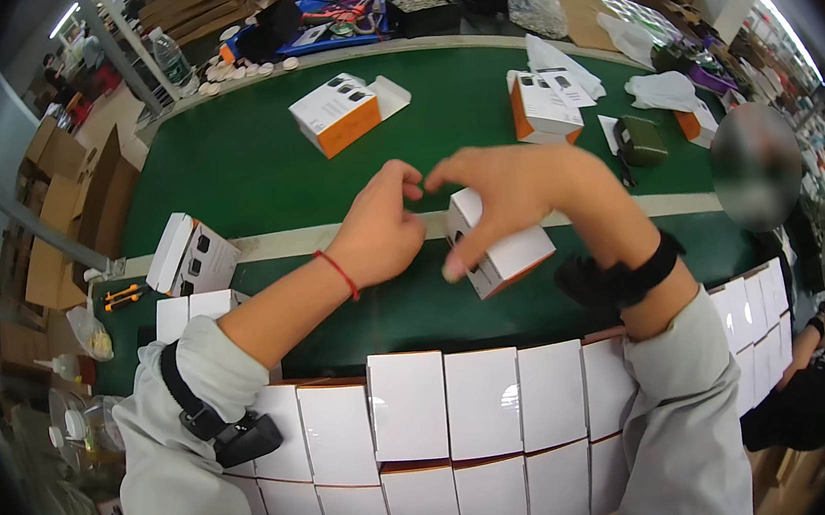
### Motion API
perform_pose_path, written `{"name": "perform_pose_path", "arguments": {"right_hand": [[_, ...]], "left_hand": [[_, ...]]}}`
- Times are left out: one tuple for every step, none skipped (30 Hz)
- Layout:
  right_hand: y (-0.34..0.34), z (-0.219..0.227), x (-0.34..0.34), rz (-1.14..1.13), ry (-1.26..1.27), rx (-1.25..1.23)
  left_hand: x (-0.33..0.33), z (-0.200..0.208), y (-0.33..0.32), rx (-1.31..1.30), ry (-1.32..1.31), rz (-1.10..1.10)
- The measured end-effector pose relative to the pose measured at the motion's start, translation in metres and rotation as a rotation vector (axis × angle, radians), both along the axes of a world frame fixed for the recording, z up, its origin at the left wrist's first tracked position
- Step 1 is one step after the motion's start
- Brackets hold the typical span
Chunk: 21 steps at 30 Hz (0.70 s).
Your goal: The recorder is placing electronic components or small devices into individual orange and white cardboard boxes at an assembly line.
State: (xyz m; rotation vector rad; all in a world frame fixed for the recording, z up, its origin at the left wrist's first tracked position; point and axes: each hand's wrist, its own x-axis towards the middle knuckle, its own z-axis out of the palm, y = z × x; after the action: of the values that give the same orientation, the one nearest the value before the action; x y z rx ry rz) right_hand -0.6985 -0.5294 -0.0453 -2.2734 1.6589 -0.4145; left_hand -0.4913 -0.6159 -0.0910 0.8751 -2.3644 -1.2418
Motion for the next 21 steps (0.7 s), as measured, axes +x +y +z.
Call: {"name": "perform_pose_path", "arguments": {"right_hand": [[-0.001,0.002,0.005,0.007,0.003,0.0],[-0.003,0.004,0.012,-0.111,0.119,0.058],[-0.006,0.004,0.016,-0.231,0.233,0.117],[-0.015,0.008,0.013,-0.312,0.239,0.237],[-0.023,0.01,0.003,-0.307,0.243,0.238],[-0.028,0.011,-0.009,-0.547,-0.089,0.341],[-0.029,0.011,-0.019,-0.774,-0.432,0.434],[-0.026,0.006,-0.026,-0.771,-0.429,0.435],[-0.023,0.003,-0.027,-0.777,-0.594,0.478],[-0.021,0.0,-0.027,-0.781,-0.76,0.519],[-0.021,-0.003,-0.027,-0.778,-0.757,0.52],[-0.022,-0.003,-0.02,-0.646,-0.747,0.557],[-0.023,0.001,-0.013,-0.517,-0.737,0.588],[-0.023,0.009,-0.008,-0.394,-0.683,0.579],[-0.024,0.007,-0.012,-0.41,-0.681,0.573],[-0.026,0.001,-0.019,-0.31,-0.63,0.422],[-0.025,-0.005,-0.027,-0.212,-0.573,0.273],[-0.023,-0.001,-0.026,-0.164,-0.805,0.384],[-0.022,-0.008,-0.032,-0.092,-0.944,0.373],[-0.024,-0.006,-0.026,-0.154,-0.951,0.315],[-0.024,-0.001,-0.011,-0.348,-0.719,0.186]], "left_hand": [[-0.004,0.006,-0.004,-0.075,0.057,-0.013],[-0.005,0.014,-0.013,0.066,0.027,-0.017],[-0.003,0.02,-0.015,0.068,0.028,-0.011],[-0.001,0.025,-0.017,0.06,0.049,-0.049],[0.002,0.03,-0.017,0.051,0.071,-0.089],[0.003,0.033,-0.013,0.05,0.083,-0.148],[0.003,0.031,-0.008,0.051,0.084,-0.142],[0.002,0.027,-0.001,-0.08,0.134,-0.213],[0.001,0.022,0.002,-0.212,0.184,-0.281],[0.0,0.016,0.002,-0.276,0.136,-0.259],[0.0,0.014,-0.003,-0.276,0.137,-0.254],[0.003,0.012,-0.012,-0.097,0.067,-0.203],[0.007,0.009,-0.022,0.081,-0.003,-0.154],[0.012,0.005,-0.031,0.311,0.11,-0.152],[0.011,0.011,-0.035,0.312,0.114,-0.169],[0.008,0.02,-0.037,0.488,0.201,-0.203],[0.005,0.027,-0.038,0.666,0.285,-0.239],[0.007,0.031,-0.037,0.667,0.316,-0.169],[0.0,0.032,-0.032,0.678,0.358,-0.129],[0.001,0.031,-0.028,0.515,0.37,-0.074],[-0.003,0.025,-0.026,0.363,0.395,-0.038]]}}
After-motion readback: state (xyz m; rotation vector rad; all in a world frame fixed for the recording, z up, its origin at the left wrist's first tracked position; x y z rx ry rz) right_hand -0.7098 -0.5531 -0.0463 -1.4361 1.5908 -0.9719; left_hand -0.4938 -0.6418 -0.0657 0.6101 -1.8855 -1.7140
